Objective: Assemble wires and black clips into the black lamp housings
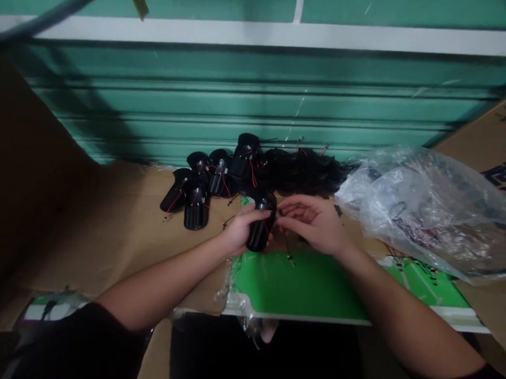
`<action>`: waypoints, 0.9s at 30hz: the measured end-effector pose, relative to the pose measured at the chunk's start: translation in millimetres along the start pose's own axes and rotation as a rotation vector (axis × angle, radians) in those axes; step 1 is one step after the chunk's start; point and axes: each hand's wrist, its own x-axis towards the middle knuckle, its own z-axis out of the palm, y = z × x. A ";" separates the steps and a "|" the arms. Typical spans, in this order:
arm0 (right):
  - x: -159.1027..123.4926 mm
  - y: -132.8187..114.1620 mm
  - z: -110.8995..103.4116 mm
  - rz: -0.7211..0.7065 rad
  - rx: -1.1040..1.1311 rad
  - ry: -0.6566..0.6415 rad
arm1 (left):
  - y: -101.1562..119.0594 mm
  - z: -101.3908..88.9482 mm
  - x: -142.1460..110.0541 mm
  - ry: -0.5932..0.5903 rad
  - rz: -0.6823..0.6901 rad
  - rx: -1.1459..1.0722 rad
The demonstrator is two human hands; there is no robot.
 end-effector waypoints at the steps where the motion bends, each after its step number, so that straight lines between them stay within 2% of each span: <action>1: -0.2 -1.2 0.2 -0.002 0.002 -0.008 | -0.2 -0.2 0.3 0.000 0.000 -0.002; 5: -0.5 -4.8 0.3 -0.005 0.015 -0.027 | 0.1 -0.9 0.2 0.008 -0.014 0.009; 14: 1.7 5.9 -1.4 0.008 0.029 0.059 | 0.5 1.2 -1.9 0.022 -0.012 0.020; 22: 1.2 2.6 0.5 0.000 -0.084 0.118 | 2.4 1.7 -3.5 0.016 -0.014 0.028; 27: 1.2 2.6 3.3 0.062 -0.004 0.084 | 2.0 1.6 -2.8 0.002 -0.009 0.025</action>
